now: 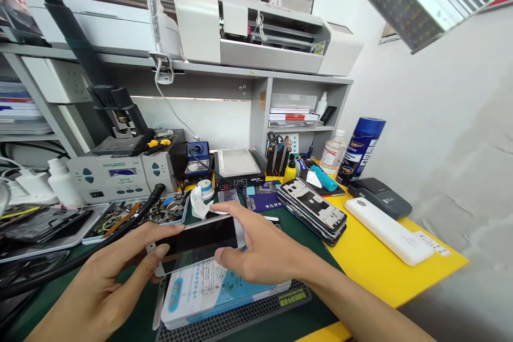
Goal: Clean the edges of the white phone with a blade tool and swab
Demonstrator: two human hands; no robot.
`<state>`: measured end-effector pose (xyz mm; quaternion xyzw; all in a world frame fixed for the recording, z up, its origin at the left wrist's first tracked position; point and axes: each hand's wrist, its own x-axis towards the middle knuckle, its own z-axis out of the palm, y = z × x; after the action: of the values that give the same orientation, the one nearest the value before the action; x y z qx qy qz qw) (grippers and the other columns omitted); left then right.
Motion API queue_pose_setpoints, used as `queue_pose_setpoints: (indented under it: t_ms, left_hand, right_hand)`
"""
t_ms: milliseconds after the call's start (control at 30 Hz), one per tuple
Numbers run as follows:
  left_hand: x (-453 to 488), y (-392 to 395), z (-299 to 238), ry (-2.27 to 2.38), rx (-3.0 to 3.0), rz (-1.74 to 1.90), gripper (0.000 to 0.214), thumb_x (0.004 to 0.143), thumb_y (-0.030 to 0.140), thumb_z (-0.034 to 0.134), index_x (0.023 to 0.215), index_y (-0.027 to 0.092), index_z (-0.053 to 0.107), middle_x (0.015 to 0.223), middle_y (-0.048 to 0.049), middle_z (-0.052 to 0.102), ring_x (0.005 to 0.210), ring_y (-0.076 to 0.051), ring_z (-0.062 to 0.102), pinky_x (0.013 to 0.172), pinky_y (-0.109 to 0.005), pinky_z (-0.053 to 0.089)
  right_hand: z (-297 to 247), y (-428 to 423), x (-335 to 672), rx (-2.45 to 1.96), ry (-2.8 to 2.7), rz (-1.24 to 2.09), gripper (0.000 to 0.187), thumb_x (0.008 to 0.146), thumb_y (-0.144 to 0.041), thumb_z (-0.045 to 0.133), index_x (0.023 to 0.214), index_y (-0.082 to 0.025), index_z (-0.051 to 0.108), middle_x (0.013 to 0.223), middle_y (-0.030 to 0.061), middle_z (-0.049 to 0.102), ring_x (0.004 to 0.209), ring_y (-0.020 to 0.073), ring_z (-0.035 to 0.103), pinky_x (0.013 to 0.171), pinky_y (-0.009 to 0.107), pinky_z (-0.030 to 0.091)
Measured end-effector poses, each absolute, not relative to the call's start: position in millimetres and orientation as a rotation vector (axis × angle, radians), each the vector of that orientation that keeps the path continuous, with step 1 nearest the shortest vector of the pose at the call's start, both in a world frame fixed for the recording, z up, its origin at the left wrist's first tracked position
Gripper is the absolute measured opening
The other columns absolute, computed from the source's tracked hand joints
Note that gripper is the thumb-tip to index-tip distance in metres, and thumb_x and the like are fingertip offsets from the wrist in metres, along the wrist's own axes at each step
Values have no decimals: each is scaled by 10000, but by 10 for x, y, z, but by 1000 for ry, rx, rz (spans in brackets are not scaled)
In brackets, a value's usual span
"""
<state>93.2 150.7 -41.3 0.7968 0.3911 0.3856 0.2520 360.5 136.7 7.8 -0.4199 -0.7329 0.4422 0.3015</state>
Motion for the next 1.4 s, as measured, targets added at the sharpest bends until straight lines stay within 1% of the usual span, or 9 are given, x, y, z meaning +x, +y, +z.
queue_pose_setpoints:
  t_ms: [167, 333, 500, 600, 733, 933, 1067, 1233, 1400]
  left_hand:
    - [934, 1485, -421, 1101, 2059, 1027, 373, 988, 432, 555, 1345, 396, 654, 1046, -62, 695, 791, -227, 638, 626, -262, 600]
    - [957, 1459, -412, 1139, 2012, 1101, 360, 965, 443, 589, 1296, 357, 702, 1107, -86, 696, 912, -254, 652, 618, -234, 585]
    - [1002, 1434, -402, 1148, 1976, 1119, 337, 989, 457, 552, 1286, 364, 681, 1133, -74, 671, 916, -236, 638, 563, -201, 543]
    - [1013, 1425, -397, 1122, 2078, 1134, 320, 1014, 405, 513, 1302, 385, 651, 1101, -51, 665, 967, -238, 645, 570, -202, 521]
    - [991, 1447, -386, 1041, 2347, 1094, 390, 1045, 274, 430, 1376, 435, 559, 1133, -17, 661, 983, -215, 659, 780, -264, 538]
    - [961, 1495, -386, 1074, 2540, 998, 465, 1055, 221, 374, 1470, 412, 460, 1288, -35, 635, 1100, -237, 667, 630, -235, 514]
    - [965, 1493, -402, 1069, 2518, 1002, 451, 1057, 230, 363, 1458, 403, 475, 1263, -36, 644, 1058, -233, 674, 666, -244, 525]
    - [977, 1472, -392, 1111, 2211, 956, 389, 1073, 358, 354, 1438, 384, 487, 1198, -43, 629, 1098, -245, 632, 867, -317, 551]
    - [960, 1534, -405, 1177, 1659, 909, 565, 1026, 601, 403, 1518, 329, 353, 910, -18, 611, 748, -207, 591, 695, -334, 591]
  right_hand:
    - [83, 1358, 3619, -1138, -1955, 1154, 713, 894, -182, 680, 1546, -306, 420, 1352, 93, 631, 1166, 298, 626, 927, 406, 566]
    - [77, 1358, 3637, -1136, -1970, 1123, 727, 894, -168, 666, 1556, -312, 403, 1338, 87, 641, 1144, 295, 643, 918, 401, 576]
    - [54, 1373, 3643, -1129, -2009, 1104, 702, 909, -116, 610, 1548, -301, 387, 1487, 77, 540, 1299, 282, 571, 1044, 412, 515]
    - [40, 1371, 3642, -1131, -2012, 1068, 689, 908, -98, 601, 1532, -307, 397, 1489, 70, 538, 1308, 275, 568, 1065, 415, 500]
    - [34, 1357, 3635, -1147, -2043, 1020, 695, 904, -73, 588, 1528, -306, 391, 1499, 69, 526, 1301, 264, 574, 1062, 400, 503]
    - [27, 1353, 3622, -1168, -2045, 1011, 690, 900, -70, 591, 1512, -326, 402, 1454, 54, 549, 1274, 261, 584, 1049, 398, 516]
    - [3, 1347, 3632, -1204, -2008, 1057, 692, 912, -106, 606, 1523, -352, 395, 1439, 53, 559, 1216, 276, 606, 1025, 436, 531]
    - [1, 1380, 3666, -1140, -1895, 1229, 748, 926, -148, 632, 1587, -318, 327, 1556, 89, 461, 1351, 286, 513, 1084, 435, 469]
    - [68, 1480, 3630, -938, -1580, 1549, 582, 905, -209, 690, 1463, -179, 527, 1161, 112, 723, 1013, 238, 681, 816, 339, 557]
